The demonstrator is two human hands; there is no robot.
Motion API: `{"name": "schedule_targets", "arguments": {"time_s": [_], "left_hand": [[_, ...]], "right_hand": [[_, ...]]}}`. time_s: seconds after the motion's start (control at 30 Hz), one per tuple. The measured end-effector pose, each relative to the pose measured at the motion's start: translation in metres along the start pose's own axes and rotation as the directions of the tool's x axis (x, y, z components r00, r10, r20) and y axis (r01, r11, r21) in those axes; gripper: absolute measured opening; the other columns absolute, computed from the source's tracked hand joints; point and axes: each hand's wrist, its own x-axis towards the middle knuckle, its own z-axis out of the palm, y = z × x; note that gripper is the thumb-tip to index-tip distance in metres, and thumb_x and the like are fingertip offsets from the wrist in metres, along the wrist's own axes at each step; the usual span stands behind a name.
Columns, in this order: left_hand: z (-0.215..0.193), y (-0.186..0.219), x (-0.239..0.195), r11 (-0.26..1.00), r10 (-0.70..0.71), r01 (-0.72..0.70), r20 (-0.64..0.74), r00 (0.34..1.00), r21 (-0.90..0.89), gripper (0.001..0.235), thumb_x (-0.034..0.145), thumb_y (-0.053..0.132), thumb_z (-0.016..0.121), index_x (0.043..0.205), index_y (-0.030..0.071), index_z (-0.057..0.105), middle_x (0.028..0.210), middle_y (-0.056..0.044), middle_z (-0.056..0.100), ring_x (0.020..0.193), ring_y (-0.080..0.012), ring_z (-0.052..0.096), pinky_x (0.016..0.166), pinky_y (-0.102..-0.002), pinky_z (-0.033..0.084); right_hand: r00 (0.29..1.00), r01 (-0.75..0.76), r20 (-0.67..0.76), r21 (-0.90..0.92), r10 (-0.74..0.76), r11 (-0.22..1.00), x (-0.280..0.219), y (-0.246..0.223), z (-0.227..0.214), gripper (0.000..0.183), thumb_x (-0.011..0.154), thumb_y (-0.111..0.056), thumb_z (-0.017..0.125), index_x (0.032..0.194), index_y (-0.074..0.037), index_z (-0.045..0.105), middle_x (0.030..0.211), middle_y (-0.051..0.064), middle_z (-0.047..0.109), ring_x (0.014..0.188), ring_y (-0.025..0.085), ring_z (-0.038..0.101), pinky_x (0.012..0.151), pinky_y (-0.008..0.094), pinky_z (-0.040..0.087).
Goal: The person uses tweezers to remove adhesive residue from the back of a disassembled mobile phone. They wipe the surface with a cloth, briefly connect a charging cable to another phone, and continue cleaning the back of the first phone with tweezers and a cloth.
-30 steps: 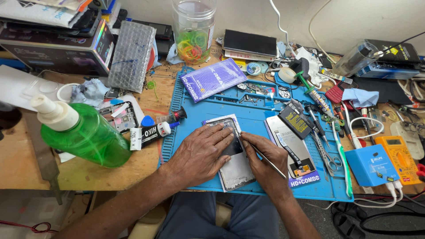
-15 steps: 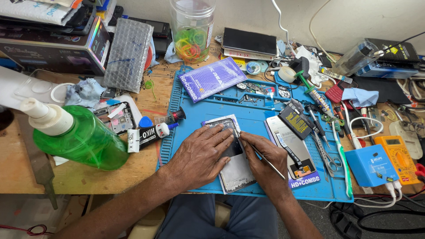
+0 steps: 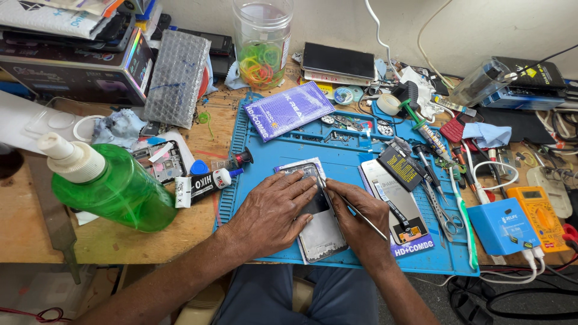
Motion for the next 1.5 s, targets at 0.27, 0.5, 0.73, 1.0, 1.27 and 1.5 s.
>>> {"name": "schedule_targets", "arguments": {"time_s": [0.27, 0.5, 0.73, 1.0, 1.27, 1.5], "left_hand": [[0.002, 0.0, 0.0, 1.0, -0.011, 0.011, 0.019, 1.0, -0.009, 0.054, 0.097, 0.033, 0.058, 0.139, -0.001, 0.057, 0.146, -0.016, 0.055, 0.14, -0.0312, 0.046, 0.115, -0.049, 0.034], [0.003, 0.0, 0.0, 1.0, -0.017, 0.017, 0.026, 1.0, -0.001, 0.054, 0.097, 0.033, 0.058, 0.139, 0.0, 0.058, 0.147, -0.016, 0.055, 0.14, -0.031, 0.046, 0.116, -0.05, 0.032], [0.002, 0.001, 0.0, 1.0, -0.017, 0.017, 0.01, 1.0, -0.002, 0.053, 0.096, 0.032, 0.059, 0.138, -0.001, 0.059, 0.146, -0.016, 0.055, 0.14, -0.0311, 0.047, 0.115, -0.05, 0.033], [-0.011, 0.002, 0.007, 0.998, -0.046, 0.046, -0.005, 0.999, -0.049, 0.044, 0.09, 0.027, 0.069, 0.127, 0.004, 0.064, 0.128, -0.014, 0.066, 0.124, -0.0323, 0.06, 0.103, -0.045, 0.046], [-0.03, -0.006, 0.04, 0.936, -0.041, -0.037, -0.211, 0.977, -0.351, 0.026, 0.089, 0.009, 0.07, 0.114, 0.003, 0.069, 0.106, -0.014, 0.072, 0.092, -0.0333, 0.072, 0.078, -0.042, 0.057], [-0.05, 0.015, -0.013, 0.928, -0.047, 0.01, -0.09, 0.995, -0.372, 0.011, 0.092, 0.01, 0.07, 0.095, 0.002, 0.063, 0.089, -0.013, 0.067, 0.086, -0.0351, 0.067, 0.072, -0.045, 0.052]], "right_hand": [[1.0, -0.018, -0.003, 0.026, 0.018, 0.999, 0.0, 0.001, 0.0, 0.023, 0.092, -0.009, 0.072, 0.114, -0.007, 0.076, 0.109, 0.011, 0.08, 0.096, 0.019, 0.08, 0.079, 0.029, 0.066], [0.999, -0.035, -0.001, 0.03, 0.035, 0.999, 0.001, 0.001, 0.001, 0.024, 0.092, -0.009, 0.072, 0.115, -0.008, 0.076, 0.11, 0.011, 0.08, 0.095, 0.019, 0.08, 0.078, 0.029, 0.066], [0.999, -0.036, -0.006, 0.022, 0.036, 0.999, 0.006, -0.001, 0.001, 0.024, 0.091, -0.01, 0.074, 0.115, -0.009, 0.077, 0.108, 0.011, 0.08, 0.092, 0.018, 0.08, 0.076, 0.029, 0.066], [0.993, -0.073, -0.073, 0.237, 0.093, 0.969, 0.002, -0.001, -0.002, 0.026, 0.093, -0.008, 0.072, 0.119, -0.003, 0.075, 0.113, 0.014, 0.079, 0.101, 0.019, 0.078, 0.085, 0.029, 0.065], [0.98, -0.147, -0.034, 0.544, 0.197, 0.826, -0.011, 0.005, -0.014, 0.021, 0.098, -0.003, 0.064, 0.114, 0.007, 0.073, 0.108, 0.021, 0.078, 0.099, 0.028, 0.08, 0.09, 0.036, 0.067], [0.968, -0.198, 0.068, 0.804, 0.244, 0.561, -0.067, 0.008, -0.042, 0.023, 0.099, -0.001, 0.062, 0.115, 0.013, 0.07, 0.107, 0.029, 0.076, 0.097, 0.035, 0.079, 0.09, 0.045, 0.066]]}}
